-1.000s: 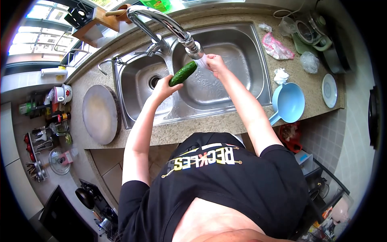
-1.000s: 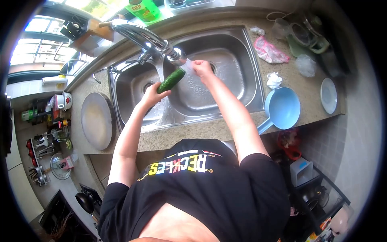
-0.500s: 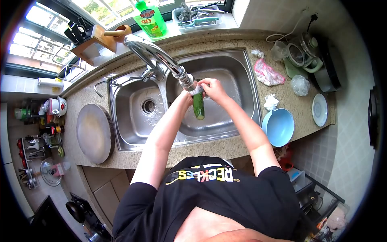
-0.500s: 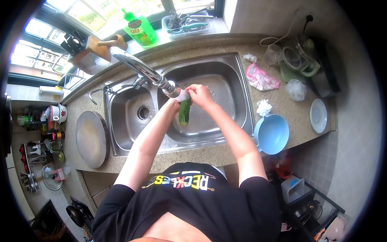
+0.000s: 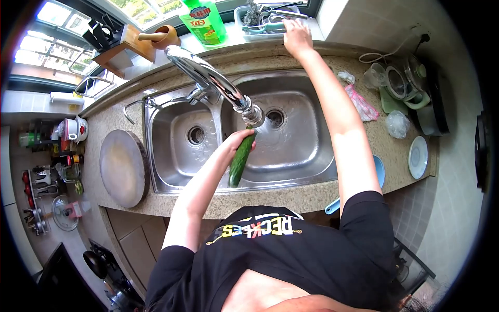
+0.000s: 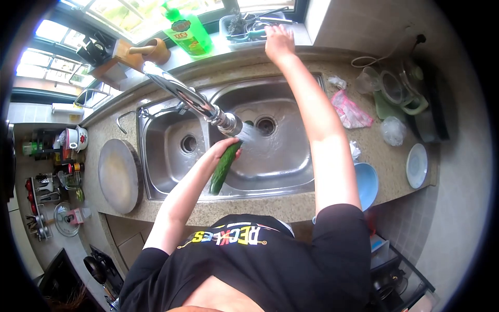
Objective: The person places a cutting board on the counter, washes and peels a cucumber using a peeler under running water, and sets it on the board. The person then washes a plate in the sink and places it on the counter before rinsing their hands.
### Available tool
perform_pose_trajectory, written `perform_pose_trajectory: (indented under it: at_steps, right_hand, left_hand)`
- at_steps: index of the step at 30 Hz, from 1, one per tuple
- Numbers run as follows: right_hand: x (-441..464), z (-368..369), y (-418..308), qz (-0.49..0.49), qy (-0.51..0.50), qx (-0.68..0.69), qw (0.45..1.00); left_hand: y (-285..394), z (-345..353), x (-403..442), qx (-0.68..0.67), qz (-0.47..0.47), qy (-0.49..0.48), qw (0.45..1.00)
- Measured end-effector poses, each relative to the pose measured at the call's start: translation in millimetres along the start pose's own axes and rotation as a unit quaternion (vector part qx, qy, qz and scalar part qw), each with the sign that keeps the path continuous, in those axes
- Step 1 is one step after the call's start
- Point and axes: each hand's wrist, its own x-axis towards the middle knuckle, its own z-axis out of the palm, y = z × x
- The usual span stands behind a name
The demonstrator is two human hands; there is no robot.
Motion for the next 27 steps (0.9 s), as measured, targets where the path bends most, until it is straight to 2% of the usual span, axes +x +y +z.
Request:
perform_pose_trajectory:
  at_steps: [1, 2, 3, 4, 7, 8, 10, 12, 14, 15, 16, 18, 19, 20, 22, 24, 25, 26, 27]
  right_hand:
    - [6, 7, 3, -0.003, -0.002, -0.010, 1.000]
    - [11, 11, 5, -0.006, -0.005, -0.020, 1.000]
    - [14, 15, 7, -0.021, -0.009, -0.044, 0.999]
    - [20, 15, 9, -0.043, -0.036, -0.051, 0.997]
    - [18, 10, 3, -0.050, 0.048, -0.053, 0.996]
    - [19, 18, 9, -0.112, 0.137, -0.046, 0.983]
    - [26, 7, 13, -0.041, -0.112, -0.031, 0.992]
    - [1, -11, 13, 0.014, 0.042, 0.109, 0.993]
    - [-34, -47, 17, -0.010, -0.072, 0.008, 0.997]
    - [-52, -85, 4, 0.121, -0.190, 0.104, 0.969]
    - [-78, -65, 16, 0.052, -0.036, 0.052, 0.997]
    - [-141, -53, 34, 0.074, 0.046, 0.225, 0.970]
    - [-173, -67, 32, 0.188, -0.062, 0.332, 0.922]
    - [-206, -84, 25, 0.294, -0.163, 0.431, 0.837]
    - [-270, -92, 22, 0.412, -0.233, 0.563, 0.678]
    - [-318, -116, -2, 0.472, -0.201, 0.646, 0.565]
    - [-335, -123, -11, 0.488, -0.181, 0.663, 0.538]
    - [-348, -130, -21, 0.502, -0.163, 0.680, 0.509]
    - [-356, -140, -29, 0.503, -0.159, 0.710, 0.466]
  left_hand:
    - [-6, -5, -20, 0.121, 0.079, -0.039, 0.989]
    - [-10, -9, -40, 0.239, 0.156, -0.076, 0.955]
    - [-13, -11, -55, 0.277, 0.185, -0.082, 0.939]
    - [-17, -15, -68, 0.314, 0.211, -0.087, 0.922]
    - [-17, -20, -99, 0.394, 0.212, -0.081, 0.891]
    - [-18, -20, -109, 0.415, 0.216, -0.074, 0.881]
    - [-16, -21, -122, 0.491, 0.228, -0.045, 0.840]
    - [-20, -25, -127, 0.556, 0.258, -0.027, 0.790]
    - [-26, -29, -130, 0.619, 0.301, -0.015, 0.725]
    - [-28, -25, -134, 0.623, 0.293, -0.029, 0.724]
    - [-31, -25, -136, 0.623, 0.294, -0.045, 0.723]
    - [-38, -21, -141, 0.630, 0.287, -0.049, 0.720]
    - [-41, -17, -144, 0.630, 0.299, -0.053, 0.715]
    - [-44, -14, -147, 0.630, 0.312, -0.055, 0.709]
    - [-45, -7, -153, 0.645, 0.302, -0.066, 0.699]
    - [-52, 1, -158, 0.672, 0.357, -0.068, 0.645]
    - [-53, 5, -163, 0.670, 0.343, -0.067, 0.655]
    - [-55, 11, -168, 0.687, 0.337, -0.046, 0.642]
    - [-56, 11, -166, 0.678, 0.319, -0.049, 0.660]
